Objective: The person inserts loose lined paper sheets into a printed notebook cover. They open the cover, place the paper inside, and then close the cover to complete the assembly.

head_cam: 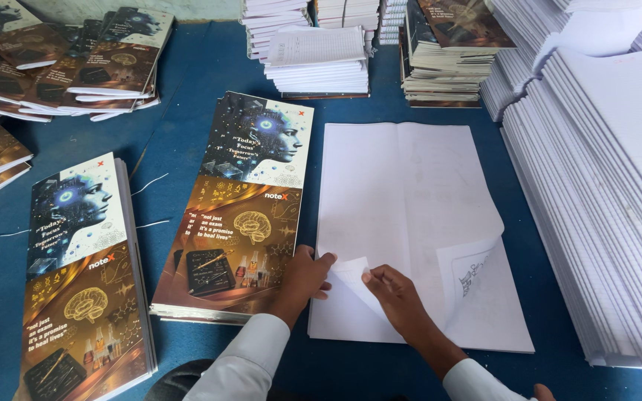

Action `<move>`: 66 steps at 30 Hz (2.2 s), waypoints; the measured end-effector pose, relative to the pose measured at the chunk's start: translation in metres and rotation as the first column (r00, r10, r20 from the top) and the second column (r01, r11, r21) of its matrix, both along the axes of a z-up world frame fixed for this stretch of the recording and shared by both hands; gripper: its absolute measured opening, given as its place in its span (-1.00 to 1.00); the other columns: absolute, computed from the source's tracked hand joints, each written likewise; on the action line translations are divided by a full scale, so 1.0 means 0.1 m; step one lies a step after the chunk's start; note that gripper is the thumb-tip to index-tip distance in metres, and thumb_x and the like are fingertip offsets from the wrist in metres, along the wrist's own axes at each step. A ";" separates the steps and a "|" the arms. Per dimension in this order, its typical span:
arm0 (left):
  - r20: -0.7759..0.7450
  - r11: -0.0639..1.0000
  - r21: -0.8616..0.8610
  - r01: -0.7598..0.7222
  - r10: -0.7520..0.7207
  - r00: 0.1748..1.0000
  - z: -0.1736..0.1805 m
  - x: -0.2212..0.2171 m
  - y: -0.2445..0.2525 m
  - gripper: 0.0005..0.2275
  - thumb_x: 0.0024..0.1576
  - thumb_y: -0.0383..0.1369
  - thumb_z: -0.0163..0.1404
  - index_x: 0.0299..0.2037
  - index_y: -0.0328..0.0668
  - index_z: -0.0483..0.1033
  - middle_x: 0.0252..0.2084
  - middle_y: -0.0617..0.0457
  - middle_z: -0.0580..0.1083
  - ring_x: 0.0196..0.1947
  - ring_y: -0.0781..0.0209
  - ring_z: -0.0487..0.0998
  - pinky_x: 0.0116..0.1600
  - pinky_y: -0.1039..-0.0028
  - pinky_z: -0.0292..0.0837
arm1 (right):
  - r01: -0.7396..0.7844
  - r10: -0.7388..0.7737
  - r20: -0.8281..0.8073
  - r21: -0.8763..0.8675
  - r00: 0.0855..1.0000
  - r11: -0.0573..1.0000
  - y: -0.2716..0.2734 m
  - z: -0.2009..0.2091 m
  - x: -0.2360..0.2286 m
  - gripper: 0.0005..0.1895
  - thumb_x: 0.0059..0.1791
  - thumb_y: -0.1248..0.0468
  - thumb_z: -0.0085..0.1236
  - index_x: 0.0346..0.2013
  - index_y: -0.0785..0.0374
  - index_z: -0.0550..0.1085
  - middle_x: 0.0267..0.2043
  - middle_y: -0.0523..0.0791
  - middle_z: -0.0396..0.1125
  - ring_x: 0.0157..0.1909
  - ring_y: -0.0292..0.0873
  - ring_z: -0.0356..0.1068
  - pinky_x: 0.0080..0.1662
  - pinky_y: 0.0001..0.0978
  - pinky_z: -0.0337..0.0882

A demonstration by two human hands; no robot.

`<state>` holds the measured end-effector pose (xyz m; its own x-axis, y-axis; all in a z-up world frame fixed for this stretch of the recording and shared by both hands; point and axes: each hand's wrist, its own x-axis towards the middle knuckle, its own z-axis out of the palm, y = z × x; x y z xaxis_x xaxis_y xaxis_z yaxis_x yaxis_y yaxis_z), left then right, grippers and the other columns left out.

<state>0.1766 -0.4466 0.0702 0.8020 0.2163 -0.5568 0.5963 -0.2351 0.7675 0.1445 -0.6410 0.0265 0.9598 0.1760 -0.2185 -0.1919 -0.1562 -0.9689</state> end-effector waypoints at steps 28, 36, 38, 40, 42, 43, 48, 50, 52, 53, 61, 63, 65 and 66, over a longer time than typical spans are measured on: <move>0.237 0.983 0.053 0.178 -0.185 0.954 -0.43 0.04 0.06 -0.68 0.07 -0.25 0.14 -0.01 -0.22 0.63 -0.24 -0.05 0.59 -0.30 0.22 0.58 -0.20 0.49 0.50 | 0.355 -0.412 0.171 -0.832 0.895 0.426 -1.18 0.14 0.32 -0.38 -0.10 0.16 0.32 0.22 0.28 0.43 0.26 0.10 0.30 0.27 0.09 0.34 0.21 -0.01 0.41; 0.157 0.975 -0.119 0.187 -0.167 0.973 -0.61 0.15 0.11 -0.62 0.08 -0.28 0.12 0.12 -0.16 0.53 -0.15 -0.05 0.55 -0.29 0.23 0.52 -0.27 0.45 0.44 | 0.264 -0.319 0.163 -0.915 0.933 0.306 -1.16 0.13 0.31 -0.45 -0.11 0.11 0.32 0.13 0.23 0.50 0.23 0.06 0.33 0.26 0.04 0.34 0.18 -0.04 0.42; 0.179 0.975 -0.076 0.208 -0.192 0.965 -0.66 0.17 0.13 -0.63 0.14 -0.25 0.11 0.10 -0.26 0.58 -0.14 -0.09 0.58 -0.28 0.25 0.51 -0.22 0.49 0.45 | 0.244 -0.325 0.130 -0.909 0.937 0.338 -1.18 0.14 0.30 -0.43 -0.11 0.10 0.32 0.15 0.23 0.49 0.23 0.07 0.33 0.24 0.04 0.37 0.17 -0.06 0.45; 0.206 0.967 -0.043 0.252 -0.239 0.949 -0.66 0.17 0.16 -0.63 0.09 -0.33 0.12 0.11 -0.25 0.57 -0.12 -0.11 0.58 -0.25 0.24 0.54 -0.17 0.49 0.48 | 0.228 -0.336 0.098 -0.900 0.937 0.372 -1.18 0.18 0.32 -0.42 -0.10 0.10 0.32 0.18 0.22 0.48 0.24 0.08 0.34 0.22 0.05 0.40 0.16 -0.07 0.48; 0.219 0.960 -0.030 0.279 -0.266 0.939 -0.62 0.16 0.12 -0.61 0.05 -0.42 0.10 0.13 -0.23 0.56 -0.09 -0.11 0.58 -0.23 0.22 0.58 -0.11 0.48 0.51 | 0.212 -0.353 0.062 -0.890 0.933 0.405 -1.19 0.23 0.33 -0.40 -0.09 0.09 0.31 0.21 0.21 0.47 0.25 0.07 0.34 0.21 0.05 0.43 0.17 -0.09 0.50; 0.218 0.958 -0.033 0.283 -0.270 0.938 -0.58 0.14 0.11 -0.60 0.04 -0.46 0.07 0.14 -0.22 0.54 -0.08 -0.11 0.58 -0.23 0.20 0.60 -0.09 0.47 0.53 | 0.237 -0.326 0.105 -0.886 0.939 0.398 -1.21 0.27 0.34 -0.40 -0.10 0.09 0.33 0.19 0.22 0.46 0.25 0.09 0.31 0.23 0.07 0.36 0.17 -0.08 0.46; 0.195 0.960 -0.040 0.279 -0.266 0.944 -0.38 0.08 0.02 -0.51 0.04 -0.54 -0.02 0.25 -0.15 0.44 0.00 -0.18 0.55 -0.20 0.11 0.61 -0.02 0.44 0.53 | 0.387 -0.202 0.333 -0.840 0.921 0.381 -1.36 0.63 0.45 -0.42 -0.13 0.12 0.38 0.12 0.26 0.47 0.23 0.10 0.28 0.28 0.12 0.22 0.22 -0.01 0.32; 0.190 0.958 -0.004 0.286 -0.280 0.941 -0.36 0.08 0.01 -0.48 0.05 -0.53 -0.03 0.29 -0.13 0.39 0.05 -0.19 0.54 -0.16 0.09 0.60 0.00 0.43 0.51 | 0.426 -0.133 0.406 -0.844 0.904 0.326 -1.44 0.85 0.46 -0.42 -0.12 0.12 0.37 0.13 0.27 0.47 0.23 0.08 0.30 0.27 0.12 0.24 0.24 0.00 0.30; 0.270 0.953 0.016 0.303 -0.296 0.916 -0.37 0.09 0.01 -0.49 0.04 -0.53 -0.02 0.29 -0.16 0.40 0.15 -0.19 0.49 -0.06 0.08 0.59 0.09 0.43 0.49 | 0.424 -0.093 0.415 -0.858 0.905 0.291 -1.54 1.08 0.46 -0.42 -0.11 0.11 0.37 0.14 0.26 0.47 0.23 0.08 0.31 0.27 0.11 0.26 0.26 0.01 0.29; 0.309 0.951 0.026 0.309 -0.302 0.902 -0.39 0.10 0.00 -0.49 0.04 -0.52 -0.01 0.28 -0.18 0.40 0.19 -0.19 0.47 0.00 0.08 0.59 0.13 0.43 0.47 | 0.399 -0.089 0.390 -0.872 0.916 0.284 -1.60 1.18 0.46 -0.41 -0.10 0.10 0.36 0.16 0.25 0.46 0.24 0.08 0.31 0.27 0.11 0.26 0.26 0.00 0.30; 0.379 0.884 0.341 0.319 -0.440 0.814 -0.23 0.11 -0.08 -0.49 0.05 -0.48 0.00 0.29 -0.04 0.37 0.42 -0.12 0.22 0.42 -0.01 0.21 0.41 0.36 0.14 | 0.623 0.015 0.625 -0.780 0.781 0.054 -2.45 1.58 0.44 -0.42 -0.04 0.09 0.33 0.22 0.24 0.47 0.28 0.11 0.30 0.32 0.11 0.22 0.25 0.03 0.29; 0.388 0.878 0.356 0.320 -0.450 0.804 -0.14 0.09 -0.13 -0.48 0.05 -0.47 0.00 0.29 -0.02 0.37 0.42 -0.11 0.22 0.43 -0.01 0.20 0.41 0.35 0.12 | 0.589 -0.045 0.588 -0.808 0.807 0.000 -2.72 1.64 0.46 -0.38 -0.08 0.03 0.37 0.18 0.28 0.48 0.21 0.15 0.34 0.24 0.15 0.27 0.18 0.02 0.33; 0.396 0.867 0.377 0.324 -0.468 0.790 -0.09 0.07 -0.17 -0.48 0.05 -0.46 0.00 0.29 0.00 0.38 0.42 -0.08 0.24 0.43 0.00 0.22 0.42 0.36 0.13 | 0.538 -0.145 0.526 -0.841 0.838 0.059 -2.98 1.68 0.47 -0.38 -0.08 0.00 0.39 0.15 0.29 0.51 0.14 0.16 0.40 0.16 0.15 0.36 0.14 -0.01 0.38; 0.378 0.864 0.378 0.334 -0.473 0.796 -0.08 0.07 -0.18 -0.48 0.04 -0.46 0.00 0.29 0.01 0.38 0.42 -0.07 0.23 0.42 0.01 0.22 0.41 0.36 0.14 | 0.508 -0.209 0.475 -0.849 0.855 0.146 -3.11 1.69 0.46 -0.41 -0.07 0.01 0.38 0.14 0.28 0.53 0.12 0.14 0.44 0.12 0.14 0.42 0.14 -0.04 0.41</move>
<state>0.1835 -0.4647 0.0624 0.9917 -0.0956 -0.0858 0.0082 -0.6190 0.7854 0.1908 -0.9519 0.1959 0.8860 -0.3866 0.2559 -0.3484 -0.9194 -0.1824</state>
